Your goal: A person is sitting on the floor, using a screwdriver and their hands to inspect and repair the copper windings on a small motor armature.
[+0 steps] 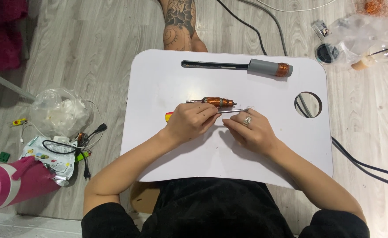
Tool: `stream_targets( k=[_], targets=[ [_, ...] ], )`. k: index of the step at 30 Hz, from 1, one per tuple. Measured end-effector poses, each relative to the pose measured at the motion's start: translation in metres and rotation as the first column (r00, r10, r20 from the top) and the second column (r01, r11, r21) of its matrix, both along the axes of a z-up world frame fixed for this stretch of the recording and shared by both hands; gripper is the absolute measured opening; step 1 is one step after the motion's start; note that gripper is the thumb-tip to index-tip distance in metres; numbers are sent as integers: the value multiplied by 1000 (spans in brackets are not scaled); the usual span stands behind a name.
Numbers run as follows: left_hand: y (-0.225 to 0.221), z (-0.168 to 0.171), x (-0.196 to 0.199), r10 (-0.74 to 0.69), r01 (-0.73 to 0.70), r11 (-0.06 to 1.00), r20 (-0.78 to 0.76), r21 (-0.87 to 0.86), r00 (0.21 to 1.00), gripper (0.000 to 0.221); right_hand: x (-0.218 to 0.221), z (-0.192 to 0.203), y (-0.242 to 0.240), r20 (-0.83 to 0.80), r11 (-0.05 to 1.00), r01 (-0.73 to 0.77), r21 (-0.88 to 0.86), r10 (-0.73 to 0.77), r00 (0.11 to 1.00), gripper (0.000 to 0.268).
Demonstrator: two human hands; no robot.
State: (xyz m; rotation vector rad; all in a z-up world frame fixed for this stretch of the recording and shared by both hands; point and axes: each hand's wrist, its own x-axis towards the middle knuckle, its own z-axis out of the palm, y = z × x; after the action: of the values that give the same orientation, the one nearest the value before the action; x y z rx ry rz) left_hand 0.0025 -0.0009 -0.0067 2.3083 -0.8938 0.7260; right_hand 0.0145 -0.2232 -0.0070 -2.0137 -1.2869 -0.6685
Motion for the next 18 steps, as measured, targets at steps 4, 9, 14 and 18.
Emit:
stream_targets(
  k=[4,9,14,18],
  targets=[
    [-2,-10,-1,12,-29,989,116,145,993,5,-4,6,-10,279,981,60,-187,-5,960,16],
    [-5,-24,-2,-96,72,964,82,255,992,9,-1,15,-9,258,986,13,-166,31,966,15],
    [-8,-33,-1,-200,154,952,158,265,967,12,6,20,-11,-19,999,-39,-24,38,999,6],
    [-11,-34,-3,-242,190,952,207,240,948,14,11,17,-11,-183,998,-49,47,57,981,7]
  ],
)
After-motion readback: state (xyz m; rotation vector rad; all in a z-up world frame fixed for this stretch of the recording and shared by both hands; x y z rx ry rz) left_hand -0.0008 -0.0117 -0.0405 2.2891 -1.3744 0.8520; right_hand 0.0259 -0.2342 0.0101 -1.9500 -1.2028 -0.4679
